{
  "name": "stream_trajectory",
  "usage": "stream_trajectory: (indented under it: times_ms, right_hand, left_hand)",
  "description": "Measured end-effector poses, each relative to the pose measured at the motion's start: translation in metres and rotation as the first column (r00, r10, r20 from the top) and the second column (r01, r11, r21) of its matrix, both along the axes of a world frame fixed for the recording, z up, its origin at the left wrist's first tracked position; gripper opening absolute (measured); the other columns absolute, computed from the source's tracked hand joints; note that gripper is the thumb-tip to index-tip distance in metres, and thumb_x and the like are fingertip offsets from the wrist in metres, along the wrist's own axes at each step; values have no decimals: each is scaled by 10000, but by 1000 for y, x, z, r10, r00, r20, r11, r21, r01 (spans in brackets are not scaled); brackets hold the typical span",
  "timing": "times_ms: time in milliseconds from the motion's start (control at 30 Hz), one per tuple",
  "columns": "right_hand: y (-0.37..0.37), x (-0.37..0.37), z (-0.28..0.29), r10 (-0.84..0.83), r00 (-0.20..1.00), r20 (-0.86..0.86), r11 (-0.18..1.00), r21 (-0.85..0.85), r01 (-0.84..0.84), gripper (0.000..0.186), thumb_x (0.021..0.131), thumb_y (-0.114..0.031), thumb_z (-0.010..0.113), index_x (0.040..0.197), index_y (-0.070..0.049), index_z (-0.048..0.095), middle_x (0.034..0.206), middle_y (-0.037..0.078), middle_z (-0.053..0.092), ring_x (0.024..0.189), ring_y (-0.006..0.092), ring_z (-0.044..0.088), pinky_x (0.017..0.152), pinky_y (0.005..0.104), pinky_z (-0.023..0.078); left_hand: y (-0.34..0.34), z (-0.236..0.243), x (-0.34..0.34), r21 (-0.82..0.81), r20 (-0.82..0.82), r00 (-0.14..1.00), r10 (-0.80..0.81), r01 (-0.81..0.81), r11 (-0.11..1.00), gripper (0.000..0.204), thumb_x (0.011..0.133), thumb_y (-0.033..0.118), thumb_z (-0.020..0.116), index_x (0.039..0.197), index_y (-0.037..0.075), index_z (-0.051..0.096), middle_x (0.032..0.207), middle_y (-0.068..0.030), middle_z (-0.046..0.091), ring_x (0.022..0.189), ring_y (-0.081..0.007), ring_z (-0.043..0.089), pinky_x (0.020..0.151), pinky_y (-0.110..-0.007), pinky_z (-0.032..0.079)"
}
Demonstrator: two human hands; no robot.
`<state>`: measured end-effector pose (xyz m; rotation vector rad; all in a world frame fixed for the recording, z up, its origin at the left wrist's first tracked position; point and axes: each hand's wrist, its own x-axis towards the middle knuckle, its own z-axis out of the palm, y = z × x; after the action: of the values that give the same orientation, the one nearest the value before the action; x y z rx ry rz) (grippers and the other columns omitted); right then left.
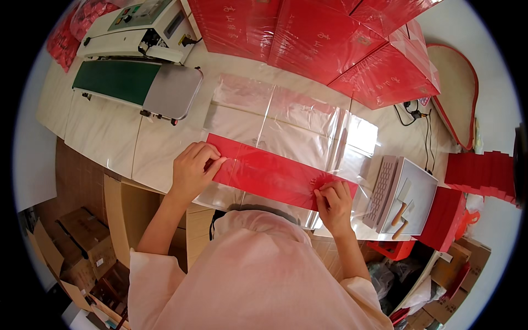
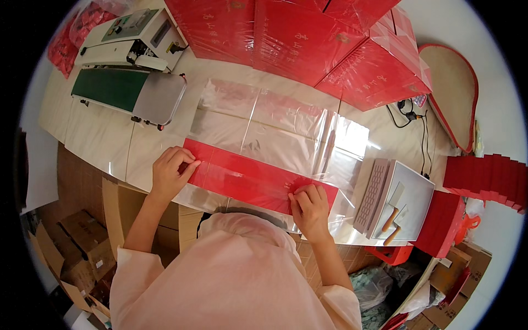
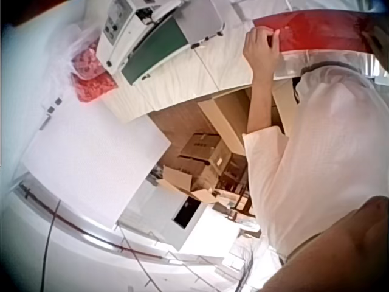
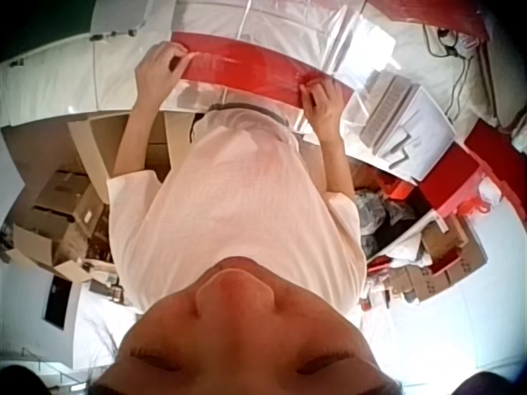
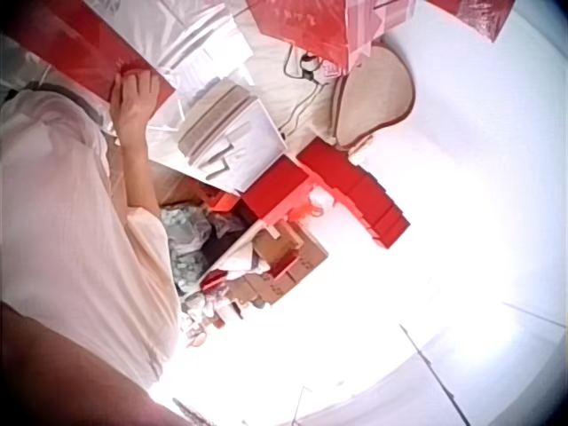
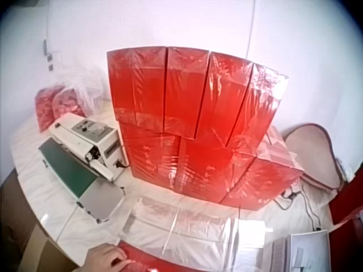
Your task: The person wraps red rectangular boxes in clear plastic film using a handheld squeegee-like tool to smooth the film and remove air bubbles. The person places each wrapped box into a stack on the table.
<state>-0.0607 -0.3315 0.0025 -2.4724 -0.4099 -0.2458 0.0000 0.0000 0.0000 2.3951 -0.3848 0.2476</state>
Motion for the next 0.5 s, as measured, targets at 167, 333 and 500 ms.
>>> stream_trajectory:
  times_ms: [167, 333, 500]
  right_hand:
    - [2, -3, 4, -25, 1000, 3, 999, -30, 25, 203, 740, 45, 716, 776, -41, 535, 844, 92, 577, 736, 297, 512, 647, 390, 424]
    - [5, -8, 1, -33, 999, -8, 999, -30, 33, 207, 738, 48, 712, 797, -42, 535, 868, 96, 588, 753, 302, 516, 659, 396, 424]
    - [8, -9, -4, -67, 994, 83, 993, -90, 75, 264, 709, 54, 694, 921, -56, 581, 950, 104, 590, 820, 308, 548, 708, 402, 431]
  left_hand:
    - [-3, -1, 0, -26, 17, 1000, -2, 3, 1000, 216, 747, 66, 764, 747, 51, 549, 777, -59, 631, 709, -235, 588, 603, -328, 473]
    - [-1, 1, -3, -20, -22, 1000, 10, -10, 1000, 222, 742, 54, 761, 741, 51, 538, 775, -55, 625, 719, -236, 586, 609, -328, 472]
    - [-1, 2, -3, -17, -41, 999, 5, -6, 1000, 224, 741, 41, 754, 740, 49, 530, 775, -56, 619, 724, -235, 581, 607, -328, 469]
